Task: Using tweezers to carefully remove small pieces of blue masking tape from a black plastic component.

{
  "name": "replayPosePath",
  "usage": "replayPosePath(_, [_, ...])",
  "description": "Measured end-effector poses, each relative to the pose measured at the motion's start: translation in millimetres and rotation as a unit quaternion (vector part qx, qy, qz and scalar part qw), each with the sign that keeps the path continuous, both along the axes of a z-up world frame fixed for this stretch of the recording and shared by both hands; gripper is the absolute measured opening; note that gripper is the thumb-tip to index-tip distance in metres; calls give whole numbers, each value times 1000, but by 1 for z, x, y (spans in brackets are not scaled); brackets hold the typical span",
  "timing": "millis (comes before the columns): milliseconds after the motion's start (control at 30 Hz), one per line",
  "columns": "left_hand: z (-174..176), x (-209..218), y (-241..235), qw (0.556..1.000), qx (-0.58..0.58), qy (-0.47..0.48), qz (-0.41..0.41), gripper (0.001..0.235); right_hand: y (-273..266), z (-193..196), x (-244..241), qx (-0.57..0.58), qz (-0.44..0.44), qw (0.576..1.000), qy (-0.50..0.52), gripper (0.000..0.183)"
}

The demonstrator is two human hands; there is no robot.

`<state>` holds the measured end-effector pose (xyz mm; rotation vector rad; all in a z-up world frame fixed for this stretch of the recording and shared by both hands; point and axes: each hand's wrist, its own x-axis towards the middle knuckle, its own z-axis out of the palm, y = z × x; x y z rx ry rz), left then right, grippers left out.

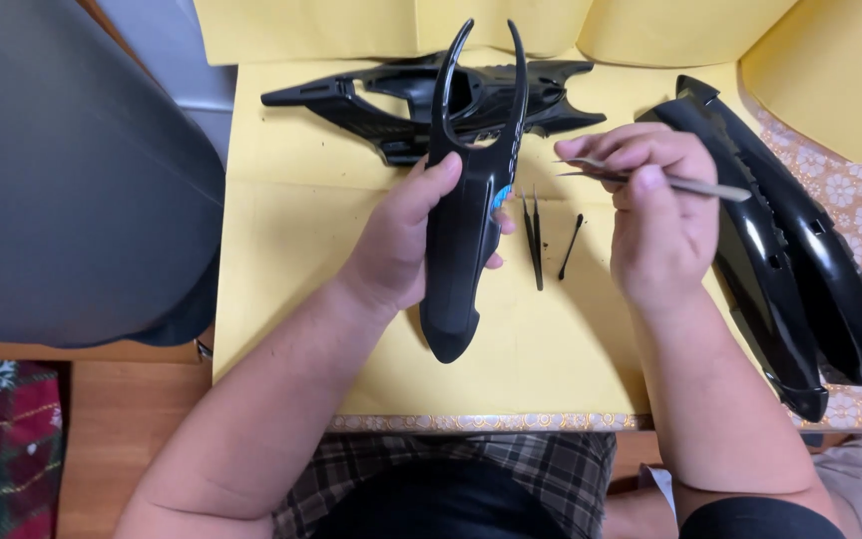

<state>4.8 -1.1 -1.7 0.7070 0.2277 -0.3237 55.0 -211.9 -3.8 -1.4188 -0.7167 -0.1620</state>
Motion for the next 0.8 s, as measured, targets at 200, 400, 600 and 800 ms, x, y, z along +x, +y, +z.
replayPosePath(200, [-4,-4,-8,991,99,-65,65,33,2,-2,8,-155,-52,967,-196,25])
replayPosePath(400, [-8,-6,-10,982,121,-114,88,39,6,12,-9,-159,-14,986,48,14])
replayPosePath(600, [-10,-12,-15,961,176,-192,97,45,10,-3,-11,-135,20,963,230,14])
replayPosePath(800, [-19,-14,-17,946,201,-234,103,50,12,-29,-7,-117,12,949,291,13])
